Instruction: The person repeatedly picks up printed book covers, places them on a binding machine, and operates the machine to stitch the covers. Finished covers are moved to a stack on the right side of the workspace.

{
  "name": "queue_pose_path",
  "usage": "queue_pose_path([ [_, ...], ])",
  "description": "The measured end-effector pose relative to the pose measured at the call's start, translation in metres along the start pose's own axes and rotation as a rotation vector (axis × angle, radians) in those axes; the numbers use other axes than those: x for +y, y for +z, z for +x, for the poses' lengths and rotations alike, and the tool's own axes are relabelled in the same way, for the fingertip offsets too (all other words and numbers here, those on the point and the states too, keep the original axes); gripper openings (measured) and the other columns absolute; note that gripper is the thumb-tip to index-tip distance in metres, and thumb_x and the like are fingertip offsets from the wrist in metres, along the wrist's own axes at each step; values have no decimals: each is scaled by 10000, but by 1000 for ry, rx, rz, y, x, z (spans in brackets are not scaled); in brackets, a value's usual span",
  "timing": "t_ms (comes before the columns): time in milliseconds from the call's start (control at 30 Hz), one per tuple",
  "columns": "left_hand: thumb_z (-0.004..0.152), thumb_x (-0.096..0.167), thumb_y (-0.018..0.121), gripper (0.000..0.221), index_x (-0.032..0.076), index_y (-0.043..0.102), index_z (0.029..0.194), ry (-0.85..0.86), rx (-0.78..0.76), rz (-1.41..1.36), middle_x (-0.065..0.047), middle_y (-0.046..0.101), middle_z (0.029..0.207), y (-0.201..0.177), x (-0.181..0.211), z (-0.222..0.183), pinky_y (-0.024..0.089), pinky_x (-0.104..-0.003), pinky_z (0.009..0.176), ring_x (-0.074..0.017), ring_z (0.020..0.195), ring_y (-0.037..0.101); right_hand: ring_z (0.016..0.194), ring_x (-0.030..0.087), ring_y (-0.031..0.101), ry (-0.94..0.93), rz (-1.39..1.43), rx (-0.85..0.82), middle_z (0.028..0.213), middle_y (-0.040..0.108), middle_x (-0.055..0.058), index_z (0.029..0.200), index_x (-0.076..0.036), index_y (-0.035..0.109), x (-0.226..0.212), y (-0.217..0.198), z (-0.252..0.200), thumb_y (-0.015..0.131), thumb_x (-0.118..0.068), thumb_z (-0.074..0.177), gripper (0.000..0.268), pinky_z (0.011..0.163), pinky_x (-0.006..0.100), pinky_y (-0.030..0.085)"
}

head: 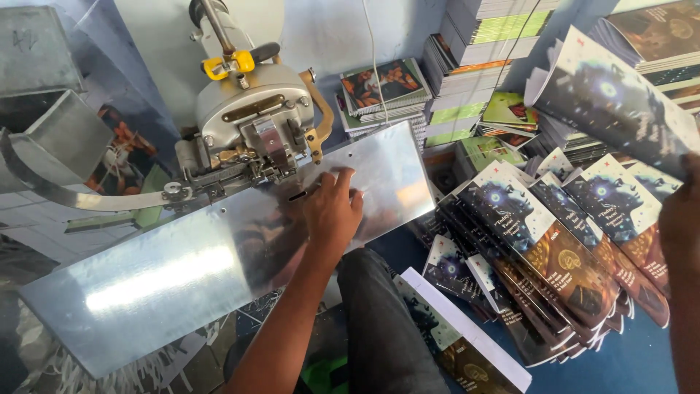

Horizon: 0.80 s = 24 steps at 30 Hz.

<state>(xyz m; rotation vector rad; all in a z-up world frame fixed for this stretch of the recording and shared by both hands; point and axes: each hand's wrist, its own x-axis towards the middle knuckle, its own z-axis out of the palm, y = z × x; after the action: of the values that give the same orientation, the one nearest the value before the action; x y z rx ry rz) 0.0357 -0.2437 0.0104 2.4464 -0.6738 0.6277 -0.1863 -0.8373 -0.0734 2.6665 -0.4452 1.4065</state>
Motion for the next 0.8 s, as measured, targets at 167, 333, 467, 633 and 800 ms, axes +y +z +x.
queue_pose_path([
  [167, 807, 217, 786, 460, 151, 620, 1232, 1, 9, 0, -150, 640, 993, -1, 2, -1, 549, -466, 738, -352, 856, 700, 1242, 356, 566, 329, -35, -654, 1386, 582, 149, 1392, -175, 587, -35, 29, -46, 542, 78, 935, 524, 1062, 581, 366],
  [333, 802, 212, 780, 463, 149, 611, 1228, -7, 1, -13, -155, 642, 1016, -2, 2, 0, 551, -468, 771, -354, 866, 700, 1415, 327, 518, 385, -133, -1053, 1542, 569, 72, 1481, -365, 596, -68, 46, -81, 608, -66, 848, 700, 1150, 724, 272],
  [467, 822, 217, 773, 465, 155, 604, 1251, -17, -20, -1, -162, 641, 1036, -2, 1, -1, 549, -471, 765, -354, 887, 701, 1421, 319, 524, 372, -105, -1014, 1530, 584, 73, 1493, -378, 575, -71, 47, -83, 648, -215, 867, 651, 1149, 718, 280],
  [633, 801, 237, 781, 487, 151, 602, 1245, -27, -26, 21, -160, 639, 1035, -2, 3, -1, 544, -484, 752, -353, 884, 698, 1377, 350, 546, 324, -144, -957, 1498, 588, 125, 1504, -339, 573, -55, 47, -59, 715, -365, 870, 650, 1094, 682, 361],
  [800, 808, 233, 768, 492, 158, 602, 1265, -3, -23, 7, -161, 632, 1039, -2, 1, -4, 550, -477, 755, -349, 892, 696, 1379, 359, 549, 290, -109, -876, 1503, 603, 121, 1518, -287, 584, -51, 51, -33, 724, -359, 869, 668, 1117, 682, 355],
])
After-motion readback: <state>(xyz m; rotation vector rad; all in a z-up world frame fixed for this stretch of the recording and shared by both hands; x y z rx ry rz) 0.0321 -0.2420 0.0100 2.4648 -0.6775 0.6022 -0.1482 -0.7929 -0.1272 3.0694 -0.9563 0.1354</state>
